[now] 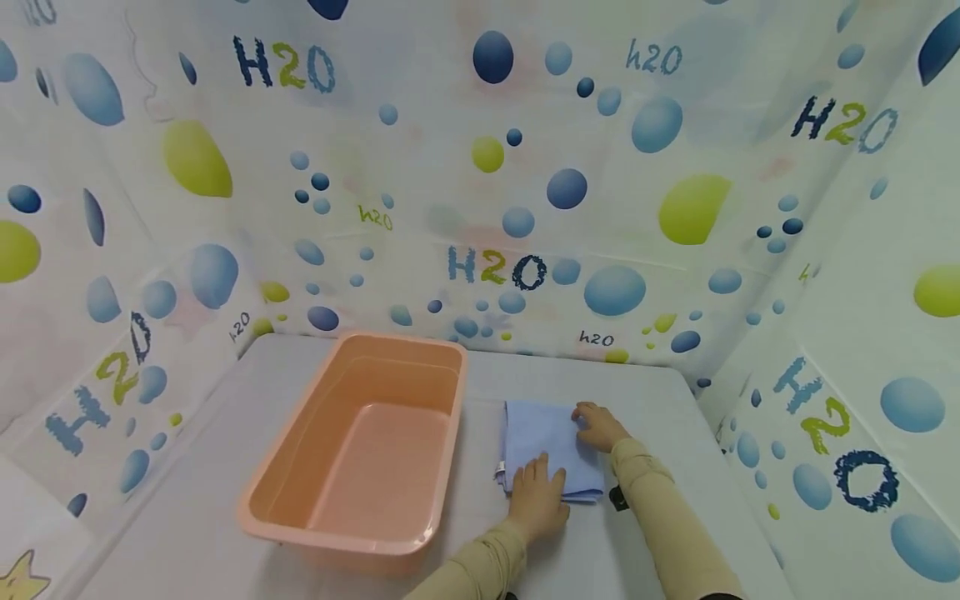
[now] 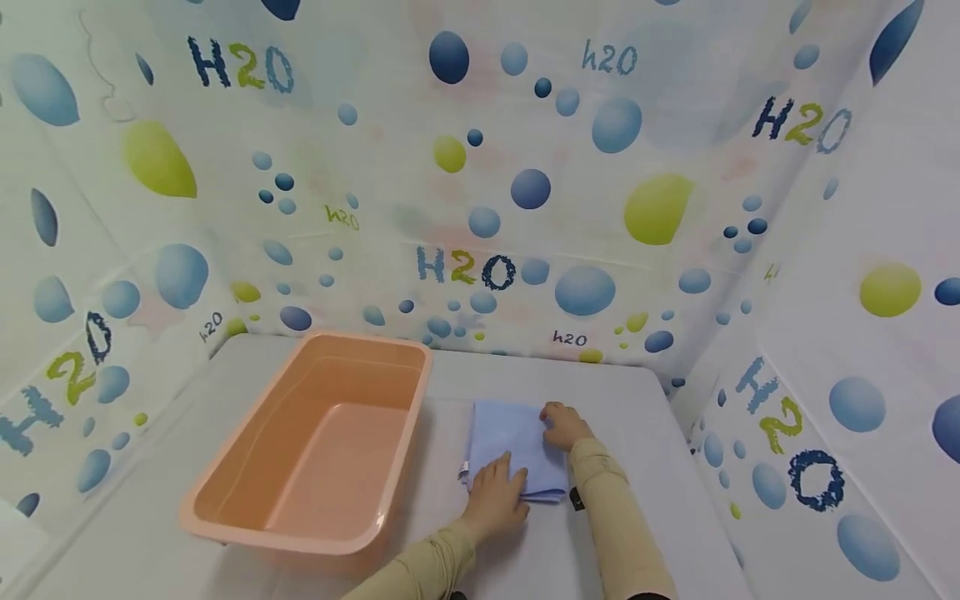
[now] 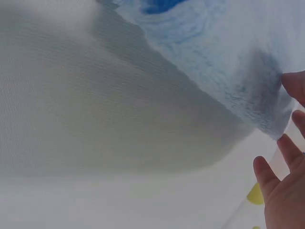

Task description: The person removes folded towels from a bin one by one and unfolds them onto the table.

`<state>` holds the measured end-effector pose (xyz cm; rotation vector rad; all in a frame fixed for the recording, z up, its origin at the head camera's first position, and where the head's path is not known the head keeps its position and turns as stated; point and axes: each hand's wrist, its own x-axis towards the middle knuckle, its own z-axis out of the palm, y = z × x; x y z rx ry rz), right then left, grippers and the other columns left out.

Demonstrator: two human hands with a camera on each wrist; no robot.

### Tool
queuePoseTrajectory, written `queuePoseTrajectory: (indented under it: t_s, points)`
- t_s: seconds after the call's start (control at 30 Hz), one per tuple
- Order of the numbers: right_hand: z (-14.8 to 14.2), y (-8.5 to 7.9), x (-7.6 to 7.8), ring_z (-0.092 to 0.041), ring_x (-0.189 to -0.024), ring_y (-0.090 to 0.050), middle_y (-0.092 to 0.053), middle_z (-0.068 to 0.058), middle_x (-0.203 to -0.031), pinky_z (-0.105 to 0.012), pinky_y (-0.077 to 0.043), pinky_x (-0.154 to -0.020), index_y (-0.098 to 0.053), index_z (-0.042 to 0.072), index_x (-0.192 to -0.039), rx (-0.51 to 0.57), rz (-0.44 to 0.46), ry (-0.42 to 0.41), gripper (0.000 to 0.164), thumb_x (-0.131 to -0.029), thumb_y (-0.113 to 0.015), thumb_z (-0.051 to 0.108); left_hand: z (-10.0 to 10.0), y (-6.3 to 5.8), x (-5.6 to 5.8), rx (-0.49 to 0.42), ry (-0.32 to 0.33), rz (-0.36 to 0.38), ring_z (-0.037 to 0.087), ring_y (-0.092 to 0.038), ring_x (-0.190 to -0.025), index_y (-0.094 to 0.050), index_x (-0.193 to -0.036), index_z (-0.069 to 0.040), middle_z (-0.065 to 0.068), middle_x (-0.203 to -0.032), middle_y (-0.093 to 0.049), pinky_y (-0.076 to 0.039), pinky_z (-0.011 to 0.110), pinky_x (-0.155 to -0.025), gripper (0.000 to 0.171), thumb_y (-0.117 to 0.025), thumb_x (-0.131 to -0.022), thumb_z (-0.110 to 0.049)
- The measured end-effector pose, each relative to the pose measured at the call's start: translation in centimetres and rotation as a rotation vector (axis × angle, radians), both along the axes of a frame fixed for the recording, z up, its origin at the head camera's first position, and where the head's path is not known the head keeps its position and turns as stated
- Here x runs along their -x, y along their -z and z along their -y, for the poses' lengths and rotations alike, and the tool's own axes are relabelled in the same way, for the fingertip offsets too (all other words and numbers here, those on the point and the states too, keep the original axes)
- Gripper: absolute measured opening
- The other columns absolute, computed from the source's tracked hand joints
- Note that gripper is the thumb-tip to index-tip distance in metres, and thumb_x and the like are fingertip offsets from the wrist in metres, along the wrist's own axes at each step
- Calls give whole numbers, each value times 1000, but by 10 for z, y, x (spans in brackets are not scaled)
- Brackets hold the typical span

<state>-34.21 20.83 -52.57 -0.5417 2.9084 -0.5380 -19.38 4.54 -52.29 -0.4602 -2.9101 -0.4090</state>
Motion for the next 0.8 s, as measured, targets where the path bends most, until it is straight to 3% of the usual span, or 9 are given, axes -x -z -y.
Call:
queuePoseTrajectory:
  t_s: [0.1,0.17,0.23,0.5,0.8]
  points:
    - [-7,4,-3,-46,-125,-42,-46,-24,-137,-58,-34,-104,-61,3,-110,-22,28,-32,33,-77,-57,5,-6,2,-9,63,76,122,29,-52,-117,-57,-125,-19,9,-135,-50,-45,52,-93,54,-69,-76,-39]
    - [-8,6,-5,-46,-127,-40,-46,-21,-139,-61,-35,-102,-60,5,-115,-49,49,-37,35,-80,-57,9,-8,4,-13,99,93,216,28,-50,-122,-54,-129,-24,3,-139,-47,-42,56,-95,57,-68,-78,-43]
    - [-8,7,-5,-45,-127,-40,-46,-17,-140,-63,-36,-99,-60,9,-119,-91,46,-35,36,-83,-57,13,-9,7,-15,137,94,264,27,-48,-125,-52,-131,-28,-1,-141,-47,-40,60,-95,59,-67,-78,-47]
    - [-7,8,-3,-43,-125,-43,-51,-8,-138,-65,-39,-93,-59,20,-121,-195,-30,30,35,-87,-59,25,-6,10,-13,333,44,96,18,-54,-119,-50,-132,-35,-5,-134,-55,-40,60,-92,57,-56,-81,-60]
    - [-25,14,-11,-46,-122,-43,-52,-8,-133,-66,-39,-91,-61,20,-119,-143,-9,75,29,-93,-51,29,0,8,-5,341,-4,79,15,-59,-108,-64,-115,-25,-9,-117,-63,-38,57,-97,56,-41,-86,-66]
